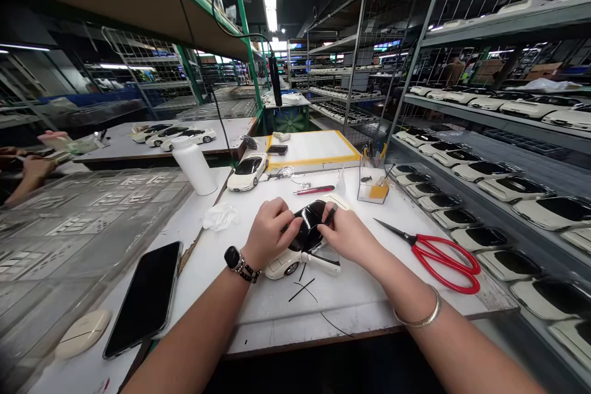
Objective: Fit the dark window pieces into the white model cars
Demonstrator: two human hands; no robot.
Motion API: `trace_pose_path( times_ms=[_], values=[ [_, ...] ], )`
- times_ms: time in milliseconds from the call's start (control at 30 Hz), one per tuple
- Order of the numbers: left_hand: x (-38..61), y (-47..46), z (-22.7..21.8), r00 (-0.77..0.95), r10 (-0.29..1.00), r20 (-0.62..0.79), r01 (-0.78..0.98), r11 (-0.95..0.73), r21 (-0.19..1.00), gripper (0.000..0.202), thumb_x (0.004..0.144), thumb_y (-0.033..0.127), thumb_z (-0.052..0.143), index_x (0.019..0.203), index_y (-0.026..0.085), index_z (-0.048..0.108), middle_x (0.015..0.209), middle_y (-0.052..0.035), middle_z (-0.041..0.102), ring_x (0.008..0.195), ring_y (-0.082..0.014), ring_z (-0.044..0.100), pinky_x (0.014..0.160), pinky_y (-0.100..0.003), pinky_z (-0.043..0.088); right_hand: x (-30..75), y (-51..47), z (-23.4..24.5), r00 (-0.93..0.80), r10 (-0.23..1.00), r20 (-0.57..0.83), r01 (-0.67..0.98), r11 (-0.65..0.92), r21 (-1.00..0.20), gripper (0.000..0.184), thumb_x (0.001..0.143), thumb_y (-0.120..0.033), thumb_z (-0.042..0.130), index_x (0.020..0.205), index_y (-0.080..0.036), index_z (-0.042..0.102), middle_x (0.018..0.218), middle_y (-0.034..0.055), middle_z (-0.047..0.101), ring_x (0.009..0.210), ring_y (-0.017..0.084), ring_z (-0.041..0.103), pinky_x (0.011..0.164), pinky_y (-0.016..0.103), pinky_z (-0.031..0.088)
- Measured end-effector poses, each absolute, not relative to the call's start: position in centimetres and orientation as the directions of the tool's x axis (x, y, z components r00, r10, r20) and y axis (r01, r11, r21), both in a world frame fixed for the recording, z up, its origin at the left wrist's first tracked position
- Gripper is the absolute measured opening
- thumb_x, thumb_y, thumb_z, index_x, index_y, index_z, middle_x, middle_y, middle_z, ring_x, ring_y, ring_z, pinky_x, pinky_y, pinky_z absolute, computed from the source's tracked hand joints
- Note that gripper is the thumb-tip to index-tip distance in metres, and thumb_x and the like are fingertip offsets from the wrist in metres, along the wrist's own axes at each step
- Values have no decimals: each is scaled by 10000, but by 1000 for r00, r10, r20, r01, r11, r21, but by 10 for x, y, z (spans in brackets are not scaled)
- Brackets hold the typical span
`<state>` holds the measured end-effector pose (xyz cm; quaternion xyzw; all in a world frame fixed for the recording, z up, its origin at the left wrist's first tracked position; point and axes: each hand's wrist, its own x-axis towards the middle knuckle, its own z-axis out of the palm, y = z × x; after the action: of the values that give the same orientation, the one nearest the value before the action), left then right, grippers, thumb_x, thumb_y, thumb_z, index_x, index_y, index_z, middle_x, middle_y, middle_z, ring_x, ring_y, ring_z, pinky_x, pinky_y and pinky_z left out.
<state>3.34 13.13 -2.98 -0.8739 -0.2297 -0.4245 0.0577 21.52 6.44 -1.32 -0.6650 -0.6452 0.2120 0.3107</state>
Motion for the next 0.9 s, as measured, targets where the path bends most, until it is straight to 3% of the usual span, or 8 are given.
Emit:
trace_pose_path(
  times_ms=[433, 700, 900],
  values=[
    [34, 132, -31, 557, 380, 738, 468, -878, 99, 397, 946, 338, 396, 620, 165, 542, 724, -39, 476, 659, -159, 414, 631, -309, 358, 214, 66, -18, 83, 987, 136, 743, 30, -669, 106, 776, -256, 520, 755, -222, 422, 567, -34, 562, 516, 159, 541, 512, 256, 362],
    [35, 133, -33, 564, 369, 739, 460, -883, 90, 394, 948, 326, 388, 618, 165, 533, 722, -38, 475, 651, -157, 410, 628, -309, 352, 201, 69, -14, -9, 983, 183, 822, 112, -559, 141, 735, -154, 550, 755, -218, 425, 556, -24, 495, 530, 161, 448, 512, 257, 267],
    [34, 133, -33, 557, 382, 738, 469, -878, 100, 388, 946, 326, 395, 625, 165, 545, 724, -37, 475, 661, -160, 421, 635, -314, 357, 208, 67, -6, 69, 973, 220, 789, 82, -609, 98, 765, -211, 516, 739, -216, 421, 559, -33, 502, 517, 147, 472, 517, 254, 311]
  ],
)
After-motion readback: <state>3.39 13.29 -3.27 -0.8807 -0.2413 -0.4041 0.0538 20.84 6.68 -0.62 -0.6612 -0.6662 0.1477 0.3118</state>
